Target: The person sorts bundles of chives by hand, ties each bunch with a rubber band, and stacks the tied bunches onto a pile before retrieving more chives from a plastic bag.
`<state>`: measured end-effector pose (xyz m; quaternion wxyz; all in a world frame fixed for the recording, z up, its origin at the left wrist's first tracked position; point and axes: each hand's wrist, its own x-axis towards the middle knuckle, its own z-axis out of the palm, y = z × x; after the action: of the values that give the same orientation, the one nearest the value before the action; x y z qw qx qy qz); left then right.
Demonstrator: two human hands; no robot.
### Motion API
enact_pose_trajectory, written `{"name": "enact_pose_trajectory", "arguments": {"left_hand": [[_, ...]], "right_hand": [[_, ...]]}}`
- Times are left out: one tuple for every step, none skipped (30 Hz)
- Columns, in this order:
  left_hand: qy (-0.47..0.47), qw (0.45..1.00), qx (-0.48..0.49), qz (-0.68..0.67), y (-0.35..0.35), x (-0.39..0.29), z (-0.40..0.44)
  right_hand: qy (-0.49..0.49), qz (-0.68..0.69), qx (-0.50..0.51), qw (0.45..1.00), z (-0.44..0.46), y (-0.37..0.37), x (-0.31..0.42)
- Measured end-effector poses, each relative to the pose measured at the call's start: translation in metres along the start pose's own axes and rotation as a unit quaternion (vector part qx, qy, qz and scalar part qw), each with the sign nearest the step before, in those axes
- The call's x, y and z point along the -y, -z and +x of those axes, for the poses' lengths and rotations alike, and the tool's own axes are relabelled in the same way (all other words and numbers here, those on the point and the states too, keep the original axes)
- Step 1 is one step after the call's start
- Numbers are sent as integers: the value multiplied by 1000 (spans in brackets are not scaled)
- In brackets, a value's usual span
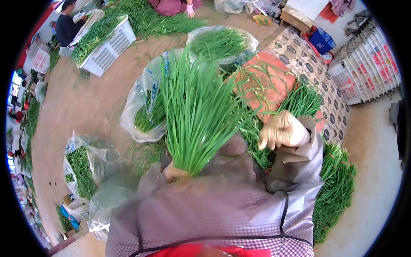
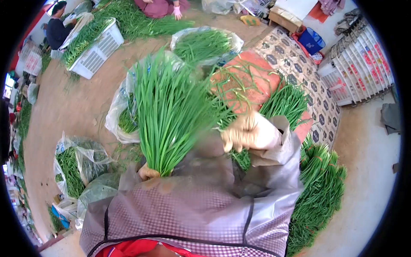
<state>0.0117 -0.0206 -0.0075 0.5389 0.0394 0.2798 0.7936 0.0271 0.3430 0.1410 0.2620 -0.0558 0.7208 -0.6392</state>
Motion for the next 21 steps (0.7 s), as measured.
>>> {"name": "enact_pose_trajectory", "arguments": {"left_hand": [[0,1000,-12,0,-2,0,-2],[30,998,-47,30,-2,-1,-1],[30,998,-25,40,7,2,1],[30,999,-26,37,11,6,3],[21,999,-20,35,12,9,3],[14,999,-19,35,11,9,2],[8,999,-18,35,8,9,1],[9,999,-25,43,-2,3,3],[10,998,-32,51,-8,0,2],[5,998,-34,52,-8,1,-1],[5,998,-44,50,-7,2,-3],[5,997,-54,48,-8,2,-3],[2,997,-54,48,-9,2,-4],[-12,998,-52,33,-17,0,-3],[-26,998,-49,16,-21,0,-4],[-27,998,-51,15,-19,1,-6],[-15,998,-55,17,-14,2,-7],[-4,998,-59,19,-9,2,-8],[-5,998,-58,19,-4,4,-7],[-10,998,-47,37,-1,4,-7],[-16,998,-35,55,2,5,-5]], "right_hand": [[-41,-33,74,996,0,-3,-9],[21,-97,81,992,4,-18,-23],[22,-31,59,998,7,-30,-31],[25,32,37,998,10,-41,-34],[42,94,-12,995,14,-50,-28],[87,123,-70,986,20,-61,-32],[231,-61,-138,961,36,-66,-39],[363,-243,-199,877,51,-68,-42],[313,-347,-202,861,58,-74,-34],[259,-446,-204,832,62,-79,-24],[156,-478,-168,848,64,-82,-15],[161,-499,-167,835,70,-83,-28],[165,-519,-167,822,75,-84,-40],[118,-483,-194,846,75,-91,-33],[120,-483,-191,846,78,-92,-33],[103,-426,-198,877,80,-94,-36],[85,-368,-206,903,82,-95,-38],[86,-369,-205,903,84,-95,-39],[51,-364,-195,909,85,-95,-40],[16,-359,-184,915,86,-95,-40],[-3,-349,-161,923,89,-94,-37]]}}
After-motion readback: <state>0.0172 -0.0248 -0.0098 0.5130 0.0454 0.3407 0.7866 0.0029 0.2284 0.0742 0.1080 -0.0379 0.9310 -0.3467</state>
